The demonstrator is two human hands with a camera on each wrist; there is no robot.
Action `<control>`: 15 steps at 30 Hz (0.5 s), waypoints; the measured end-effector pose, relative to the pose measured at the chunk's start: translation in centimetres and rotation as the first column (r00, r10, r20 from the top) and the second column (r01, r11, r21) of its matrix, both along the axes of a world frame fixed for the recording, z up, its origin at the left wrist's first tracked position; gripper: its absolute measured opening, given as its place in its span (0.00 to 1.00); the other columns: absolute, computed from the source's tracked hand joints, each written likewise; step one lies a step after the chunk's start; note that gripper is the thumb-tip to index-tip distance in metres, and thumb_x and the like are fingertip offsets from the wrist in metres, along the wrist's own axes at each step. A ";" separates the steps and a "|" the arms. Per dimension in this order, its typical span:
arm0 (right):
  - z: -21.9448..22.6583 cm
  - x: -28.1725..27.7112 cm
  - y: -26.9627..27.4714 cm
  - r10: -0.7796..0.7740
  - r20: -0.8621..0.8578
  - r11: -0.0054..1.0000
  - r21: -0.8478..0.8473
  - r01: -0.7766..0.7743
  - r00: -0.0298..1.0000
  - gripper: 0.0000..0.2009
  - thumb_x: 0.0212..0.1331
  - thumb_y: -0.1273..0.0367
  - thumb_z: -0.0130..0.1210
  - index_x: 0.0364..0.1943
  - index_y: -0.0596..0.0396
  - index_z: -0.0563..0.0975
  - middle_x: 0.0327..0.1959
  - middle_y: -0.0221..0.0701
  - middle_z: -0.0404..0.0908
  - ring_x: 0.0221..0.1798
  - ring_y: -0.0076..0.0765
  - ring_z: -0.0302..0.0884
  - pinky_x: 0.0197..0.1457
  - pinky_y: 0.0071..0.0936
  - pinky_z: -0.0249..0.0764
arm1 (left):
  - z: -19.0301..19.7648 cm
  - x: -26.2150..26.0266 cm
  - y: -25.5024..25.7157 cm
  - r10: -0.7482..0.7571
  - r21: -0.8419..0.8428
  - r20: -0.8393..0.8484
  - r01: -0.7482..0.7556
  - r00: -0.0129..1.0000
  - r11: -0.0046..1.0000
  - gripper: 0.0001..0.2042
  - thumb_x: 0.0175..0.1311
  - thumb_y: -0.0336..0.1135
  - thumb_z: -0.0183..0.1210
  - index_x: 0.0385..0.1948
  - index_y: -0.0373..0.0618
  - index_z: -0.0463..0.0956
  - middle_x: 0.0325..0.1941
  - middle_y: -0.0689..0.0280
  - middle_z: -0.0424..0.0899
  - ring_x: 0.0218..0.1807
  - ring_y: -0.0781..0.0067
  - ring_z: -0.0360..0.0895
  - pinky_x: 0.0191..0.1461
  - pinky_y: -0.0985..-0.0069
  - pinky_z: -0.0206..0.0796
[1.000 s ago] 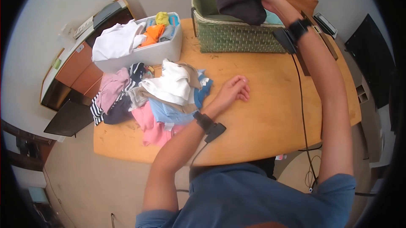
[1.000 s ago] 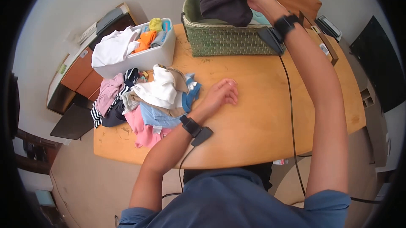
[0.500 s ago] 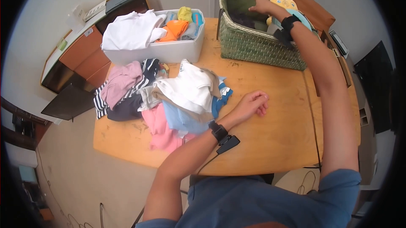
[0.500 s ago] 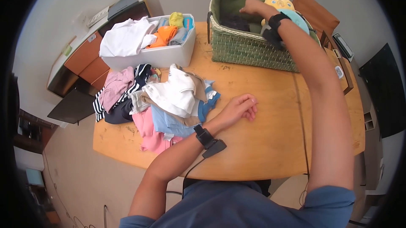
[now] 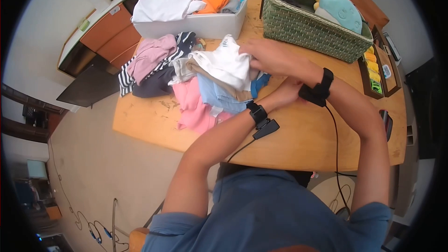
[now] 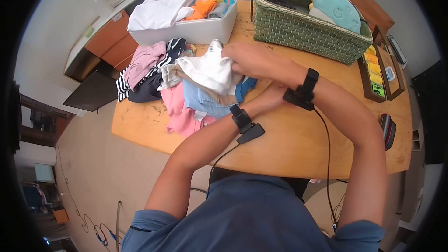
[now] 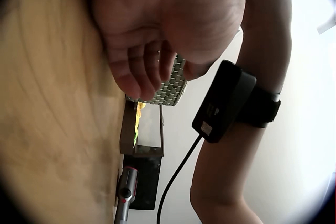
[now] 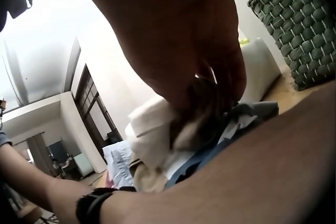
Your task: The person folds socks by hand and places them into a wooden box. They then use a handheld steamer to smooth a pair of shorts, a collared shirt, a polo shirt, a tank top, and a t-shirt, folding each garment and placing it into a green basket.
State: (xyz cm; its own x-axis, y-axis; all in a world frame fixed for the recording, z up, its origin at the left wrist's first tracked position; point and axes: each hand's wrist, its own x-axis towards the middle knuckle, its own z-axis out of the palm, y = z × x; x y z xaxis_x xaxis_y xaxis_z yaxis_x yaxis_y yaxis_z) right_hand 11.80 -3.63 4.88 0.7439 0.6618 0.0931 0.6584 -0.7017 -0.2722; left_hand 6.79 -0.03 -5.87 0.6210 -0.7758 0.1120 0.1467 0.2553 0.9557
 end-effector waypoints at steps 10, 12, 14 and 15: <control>13.2 -1.6 -5.8 -0.042 -0.354 0.388 0.856 0.342 0.934 0.16 0.73 0.61 0.44 0.49 0.60 0.77 0.44 0.27 0.81 0.44 0.20 0.78 0.48 0.21 0.76 | -0.6 0.4 -0.4 -0.077 -0.021 -0.160 0.074 0.984 0.997 0.12 0.74 0.39 0.50 0.40 0.38 0.74 0.32 0.65 0.78 0.32 0.75 0.79 0.37 0.78 0.75; 14.9 -4.1 -6.9 -0.086 -0.306 0.282 0.905 0.318 0.948 0.15 0.73 0.62 0.45 0.49 0.59 0.77 0.44 0.28 0.81 0.44 0.20 0.78 0.47 0.20 0.76 | -0.5 0.3 -0.3 -0.092 -0.010 -0.168 0.092 0.981 0.996 0.12 0.74 0.39 0.50 0.39 0.39 0.74 0.33 0.66 0.78 0.33 0.76 0.79 0.39 0.77 0.75; 15.5 -5.8 -8.8 -0.111 -0.275 0.284 0.912 0.296 0.955 0.15 0.73 0.62 0.46 0.49 0.59 0.77 0.44 0.27 0.81 0.43 0.19 0.78 0.47 0.20 0.76 | -1.0 0.5 -0.7 -0.108 0.015 -0.140 0.111 0.984 0.994 0.12 0.75 0.40 0.50 0.39 0.40 0.74 0.33 0.66 0.78 0.33 0.77 0.78 0.40 0.77 0.75; 15.8 -6.4 -9.7 -0.136 -0.241 0.294 0.916 0.272 0.961 0.15 0.73 0.62 0.46 0.50 0.59 0.77 0.44 0.27 0.81 0.43 0.19 0.78 0.48 0.20 0.76 | -1.3 0.6 -0.9 -0.121 0.029 -0.122 0.125 0.985 0.992 0.12 0.75 0.40 0.49 0.39 0.40 0.74 0.33 0.67 0.78 0.34 0.77 0.78 0.40 0.78 0.75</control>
